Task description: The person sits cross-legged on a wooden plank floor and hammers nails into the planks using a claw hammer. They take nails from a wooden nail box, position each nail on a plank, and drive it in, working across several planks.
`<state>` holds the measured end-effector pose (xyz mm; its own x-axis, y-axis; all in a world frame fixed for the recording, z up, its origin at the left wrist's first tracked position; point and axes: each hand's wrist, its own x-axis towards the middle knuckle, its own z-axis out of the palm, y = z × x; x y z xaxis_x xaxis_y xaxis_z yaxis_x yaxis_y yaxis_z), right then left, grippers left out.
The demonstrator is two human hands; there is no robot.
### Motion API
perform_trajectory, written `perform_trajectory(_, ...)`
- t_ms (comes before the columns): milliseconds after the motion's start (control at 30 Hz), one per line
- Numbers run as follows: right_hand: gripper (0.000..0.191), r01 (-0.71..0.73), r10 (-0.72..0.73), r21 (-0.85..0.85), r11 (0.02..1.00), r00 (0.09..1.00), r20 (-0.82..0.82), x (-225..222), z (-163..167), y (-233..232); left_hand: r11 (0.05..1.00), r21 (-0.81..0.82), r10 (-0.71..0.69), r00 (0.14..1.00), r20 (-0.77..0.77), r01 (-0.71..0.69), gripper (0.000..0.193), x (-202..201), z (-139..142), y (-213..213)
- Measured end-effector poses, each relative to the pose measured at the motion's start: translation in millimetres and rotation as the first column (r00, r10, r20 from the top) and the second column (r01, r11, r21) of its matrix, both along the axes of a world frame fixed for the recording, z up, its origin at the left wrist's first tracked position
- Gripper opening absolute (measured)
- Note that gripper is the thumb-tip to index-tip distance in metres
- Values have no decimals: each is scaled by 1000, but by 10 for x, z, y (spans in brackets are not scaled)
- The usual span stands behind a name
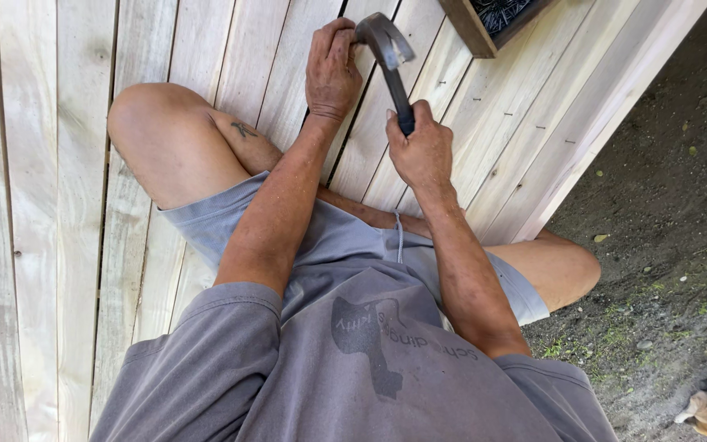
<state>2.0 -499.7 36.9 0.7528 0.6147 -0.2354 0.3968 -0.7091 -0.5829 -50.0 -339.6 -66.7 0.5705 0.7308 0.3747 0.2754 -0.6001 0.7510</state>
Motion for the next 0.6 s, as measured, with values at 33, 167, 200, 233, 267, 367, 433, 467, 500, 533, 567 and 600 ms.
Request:
perform_trajectory(33,34,-7,6,30,1000,999,34,-23,37,-36,1000,7,-5,1000,0,5,16,-3,2,-2)
perform_trajectory(167,31,26,-33,139,990,998,52,-93,67,-103,1000,-2,-19,1000,-12,19,15,-10,6,-5)
perform_trajectory(200,30,33,-37,118,992,999,34,-95,40,-81,1000,-10,-15,1000,-13,15,15,-6,6,-2)
perform_trajectory(233,29,40,-42,97,994,999,17,-89,12,-54,1000,-19,-13,1000,-12,13,15,-1,5,-1)
perform_trajectory(267,29,12,-13,55,998,1000,26,-77,-20,-15,1000,-26,-12,1000,-9,11,16,5,3,1)
perform_trajectory(367,30,-20,20,-13,1000,999,30,-45,-47,34,1000,-25,-10,998,-66,9,18,17,-2,4)
perform_trajectory(433,31,23,-23,13,1000,1000,4,-47,4,-9,999,44,-9,1000,23,8,16,16,-5,5)
perform_trajectory(467,32,19,-20,51,999,1000,21,-68,41,-47,998,68,-15,998,57,11,15,10,-4,-2)
perform_trajectory(500,32,15,-19,88,996,999,46,-95,82,-93,999,31,-16,1000,27,15,14,-6,-2,-8)
perform_trajectory(533,33,4,-16,134,991,996,86,-90,104,-105,1000,4,-15,1000,11,14,13,-4,-1,-6)
perform_trajectory(567,32,24,-35,153,988,997,71,-97,117,-110,1000,-20,-17,1000,-4,17,12,-12,2,-5)
perform_trajectory(600,31,45,-54,169,985,997,52,-98,115,-102,1000,-21,-20,1000,-9,20,12,-11,4,-3)
